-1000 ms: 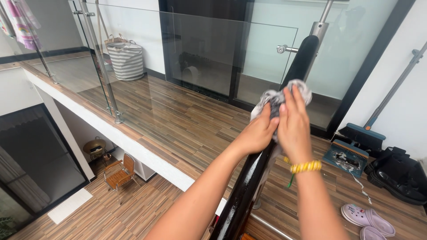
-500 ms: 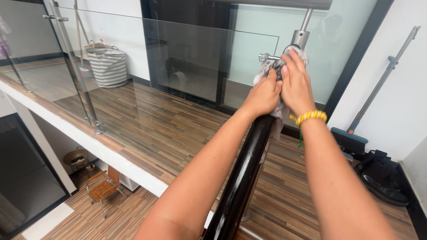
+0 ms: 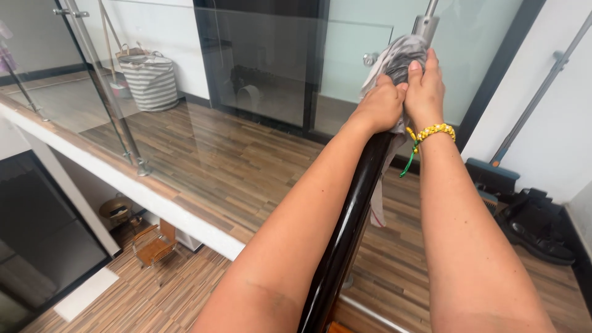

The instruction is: The recorder uses a cloth to wipe down and clean the metal railing of an indoor staircase.

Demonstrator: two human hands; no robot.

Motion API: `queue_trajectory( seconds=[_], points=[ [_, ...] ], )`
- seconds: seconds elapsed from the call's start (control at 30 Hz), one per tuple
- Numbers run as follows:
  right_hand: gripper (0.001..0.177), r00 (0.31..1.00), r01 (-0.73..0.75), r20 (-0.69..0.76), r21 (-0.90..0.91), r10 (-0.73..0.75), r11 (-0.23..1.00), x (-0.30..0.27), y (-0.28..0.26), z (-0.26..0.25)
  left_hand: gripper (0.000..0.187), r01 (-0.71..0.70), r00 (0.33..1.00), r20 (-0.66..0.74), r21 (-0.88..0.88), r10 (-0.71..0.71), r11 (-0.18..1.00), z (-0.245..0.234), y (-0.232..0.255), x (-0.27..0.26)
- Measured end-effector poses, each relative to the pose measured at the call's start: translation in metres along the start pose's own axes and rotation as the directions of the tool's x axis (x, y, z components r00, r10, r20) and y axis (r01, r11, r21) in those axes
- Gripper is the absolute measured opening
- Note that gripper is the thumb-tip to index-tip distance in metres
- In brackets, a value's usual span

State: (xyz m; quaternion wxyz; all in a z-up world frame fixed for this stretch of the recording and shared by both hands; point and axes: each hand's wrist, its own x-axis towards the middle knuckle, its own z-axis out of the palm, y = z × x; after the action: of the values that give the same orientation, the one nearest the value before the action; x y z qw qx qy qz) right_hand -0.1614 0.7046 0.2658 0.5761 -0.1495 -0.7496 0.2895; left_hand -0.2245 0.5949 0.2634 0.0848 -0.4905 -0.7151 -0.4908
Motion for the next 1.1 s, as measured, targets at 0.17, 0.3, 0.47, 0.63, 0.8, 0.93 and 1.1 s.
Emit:
queue_trajectory(
  seconds=[0.17,0.3,0.47,0.63,0.8,0.93,1.1],
  points=[
    [0.043,0.975,0.213,-0.046,-0.1,-0.218,0.972,-0.045,-0.023,-0.012,0.066,0.027,0.999,-0.036,0.084,-0.024,0.996,-0.018,0.023,-0.046],
    [0.037,0.957,0.272,-0.091,-0.056,-0.276,0.961,-0.076,-0.048,-0.021,0.056,0.06,0.992,-0.125,0.325,-0.02,0.944,-0.029,0.044,-0.076],
    [0.027,0.98,-0.196,0.07,0.183,0.186,0.963,-0.128,-0.04,-0.04,0.032,-0.07,0.918,-0.284,0.572,0.278,0.817,-0.031,0.056,-0.135],
    [0.028,0.848,-0.482,0.418,0.863,0.325,0.149,-0.202,-0.027,-0.069,0.006,-0.231,0.834,-0.29,0.589,0.469,0.775,-0.011,0.084,-0.202],
    [0.024,0.837,-0.44,0.331,0.881,0.436,0.176,-0.274,0.026,-0.1,0.019,-0.149,0.962,-0.148,0.427,0.231,0.892,0.015,0.092,-0.265],
    [0.024,0.793,-0.511,0.378,0.84,0.478,0.184,-0.315,0.039,-0.126,0.028,0.035,0.998,-0.067,0.311,-0.015,0.95,0.028,0.082,-0.303],
    [0.02,0.732,-0.54,0.38,0.829,0.565,0.142,-0.338,0.075,-0.105,0.096,0.127,0.99,-0.016,0.542,-0.141,0.83,0.06,0.032,-0.343]
  ],
)
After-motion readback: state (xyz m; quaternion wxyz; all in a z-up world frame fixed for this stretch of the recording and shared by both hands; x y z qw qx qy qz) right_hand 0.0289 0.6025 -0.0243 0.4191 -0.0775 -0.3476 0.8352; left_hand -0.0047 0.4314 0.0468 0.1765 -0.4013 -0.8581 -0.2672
